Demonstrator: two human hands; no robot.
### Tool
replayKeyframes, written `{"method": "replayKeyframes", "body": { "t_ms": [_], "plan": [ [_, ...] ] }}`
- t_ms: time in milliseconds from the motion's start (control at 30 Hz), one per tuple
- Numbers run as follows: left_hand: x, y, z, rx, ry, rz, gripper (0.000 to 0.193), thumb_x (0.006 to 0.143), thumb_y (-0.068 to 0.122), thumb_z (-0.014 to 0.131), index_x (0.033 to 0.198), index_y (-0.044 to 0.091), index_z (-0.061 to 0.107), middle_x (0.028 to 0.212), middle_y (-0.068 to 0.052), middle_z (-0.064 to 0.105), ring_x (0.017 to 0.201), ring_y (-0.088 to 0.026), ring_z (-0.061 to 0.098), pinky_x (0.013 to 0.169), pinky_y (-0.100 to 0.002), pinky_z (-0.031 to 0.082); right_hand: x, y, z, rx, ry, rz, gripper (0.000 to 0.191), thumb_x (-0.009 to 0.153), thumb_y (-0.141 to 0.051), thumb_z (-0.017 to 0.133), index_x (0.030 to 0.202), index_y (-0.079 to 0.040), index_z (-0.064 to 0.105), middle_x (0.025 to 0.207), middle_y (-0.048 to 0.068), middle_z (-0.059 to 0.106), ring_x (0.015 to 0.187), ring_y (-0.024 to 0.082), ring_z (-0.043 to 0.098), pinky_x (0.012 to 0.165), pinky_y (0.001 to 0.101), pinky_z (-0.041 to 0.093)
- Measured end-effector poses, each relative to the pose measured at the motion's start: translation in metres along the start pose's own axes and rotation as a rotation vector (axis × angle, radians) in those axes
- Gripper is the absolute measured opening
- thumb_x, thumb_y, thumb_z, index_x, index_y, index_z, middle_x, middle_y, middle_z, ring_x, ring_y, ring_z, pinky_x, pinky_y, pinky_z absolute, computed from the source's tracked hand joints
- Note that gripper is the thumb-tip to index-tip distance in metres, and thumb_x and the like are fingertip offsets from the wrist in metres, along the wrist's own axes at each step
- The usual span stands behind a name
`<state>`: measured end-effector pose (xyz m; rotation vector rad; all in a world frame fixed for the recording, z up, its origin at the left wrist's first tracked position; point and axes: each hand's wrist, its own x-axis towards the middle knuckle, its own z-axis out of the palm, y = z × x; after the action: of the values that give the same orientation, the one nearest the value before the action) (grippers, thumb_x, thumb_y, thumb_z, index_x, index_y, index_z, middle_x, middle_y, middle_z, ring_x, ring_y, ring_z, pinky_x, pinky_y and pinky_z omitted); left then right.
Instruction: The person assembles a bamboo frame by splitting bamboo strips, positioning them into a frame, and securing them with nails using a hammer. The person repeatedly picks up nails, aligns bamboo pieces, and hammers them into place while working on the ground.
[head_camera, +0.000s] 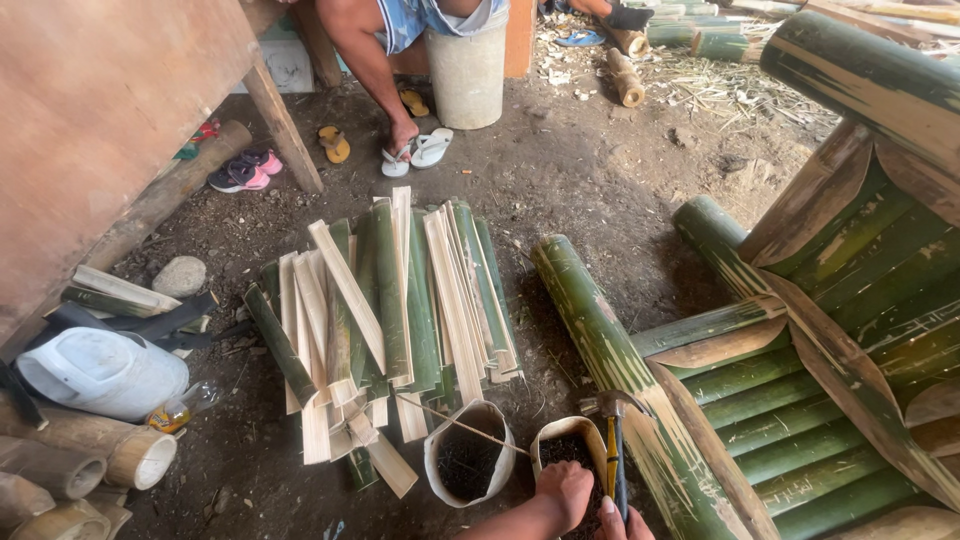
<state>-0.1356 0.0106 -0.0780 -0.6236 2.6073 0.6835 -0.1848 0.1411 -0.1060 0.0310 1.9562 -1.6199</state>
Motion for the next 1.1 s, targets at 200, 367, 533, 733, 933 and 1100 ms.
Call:
{"method": "replayKeyframes", "body": {
  "t_ms": [200, 367, 533, 733, 933, 1100],
  "plan": [
    [0.005, -0.001, -0.003, -0.395, 0.404, -0.042, 0.008, 0.093, 0.007, 0.066, 0.097, 0.001, 0.069, 0.099, -0.018, 0.071, 0.094, -0.033, 0.069, 0.083, -0.044, 0.056, 0.002, -0.004, -0.006, -0.062, -0.144, -0.007, 0.042, 0.092, -0.033, 0.069, 0.100, 0.008, 0.069, 0.055, 0.010, 0.057, 0.043, 0.018, 0.054, 0.043, 0.0331, 0.042],
    [0.007, -0.003, -0.021, -0.821, 0.587, -0.217, 0.014, 0.099, 0.015, 0.062, 0.096, 0.004, 0.071, 0.088, -0.010, 0.074, 0.079, -0.021, 0.073, 0.074, -0.035, 0.058, -0.014, -0.041, 0.001, -0.073, -0.140, 0.168, 0.037, 0.097, -0.033, 0.066, 0.105, 0.003, 0.065, 0.060, 0.007, 0.051, 0.043, 0.016, 0.046, 0.042, 0.0329, 0.038],
    [0.003, -0.008, -0.030, -0.998, 0.730, -0.228, 0.019, 0.099, 0.019, 0.059, 0.096, 0.004, 0.071, 0.083, -0.010, 0.074, 0.072, -0.017, 0.071, 0.066, -0.032, 0.056, -0.043, -0.077, 0.013, -0.010, -0.173, 0.177, 0.031, 0.100, -0.032, 0.064, 0.108, -0.001, 0.061, 0.060, 0.004, 0.046, 0.038, 0.016, 0.039, 0.035, 0.0342, 0.031],
    [-0.002, -0.009, -0.029, -1.070, 0.790, -0.196, 0.026, 0.102, 0.025, 0.052, 0.094, 0.005, 0.068, 0.075, -0.005, 0.069, 0.063, -0.015, 0.062, 0.057, -0.032, 0.050, -0.059, -0.099, 0.020, -0.025, -0.177, 0.152, 0.031, 0.098, -0.026, 0.062, 0.118, -0.002, 0.064, 0.058, 0.003, 0.044, 0.038, 0.013, 0.039, 0.035, 0.0326, 0.032],
    [-0.003, -0.010, -0.028, -1.081, 0.802, -0.202, 0.024, 0.102, 0.024, 0.055, 0.094, 0.006, 0.068, 0.075, -0.005, 0.069, 0.063, -0.015, 0.062, 0.057, -0.032, 0.050, -0.056, -0.094, 0.021, -0.105, -0.182, 0.134, 0.035, 0.098, -0.026, 0.062, 0.124, -0.003, 0.064, 0.057, 0.003, 0.046, 0.039, 0.014, 0.044, 0.036, 0.0328, 0.036],
    [0.000, -0.013, -0.025, -1.102, 0.866, -0.192, 0.022, 0.101, 0.021, 0.057, 0.092, 0.005, 0.070, 0.076, -0.005, 0.071, 0.065, -0.013, 0.064, 0.060, -0.030, 0.051, -0.051, -0.088, 0.020, -0.152, -0.192, 0.128, 0.036, 0.098, -0.027, 0.063, 0.121, 0.000, 0.065, 0.056, 0.005, 0.048, 0.040, 0.015, 0.046, 0.038, 0.0329, 0.037]
  ]
}}
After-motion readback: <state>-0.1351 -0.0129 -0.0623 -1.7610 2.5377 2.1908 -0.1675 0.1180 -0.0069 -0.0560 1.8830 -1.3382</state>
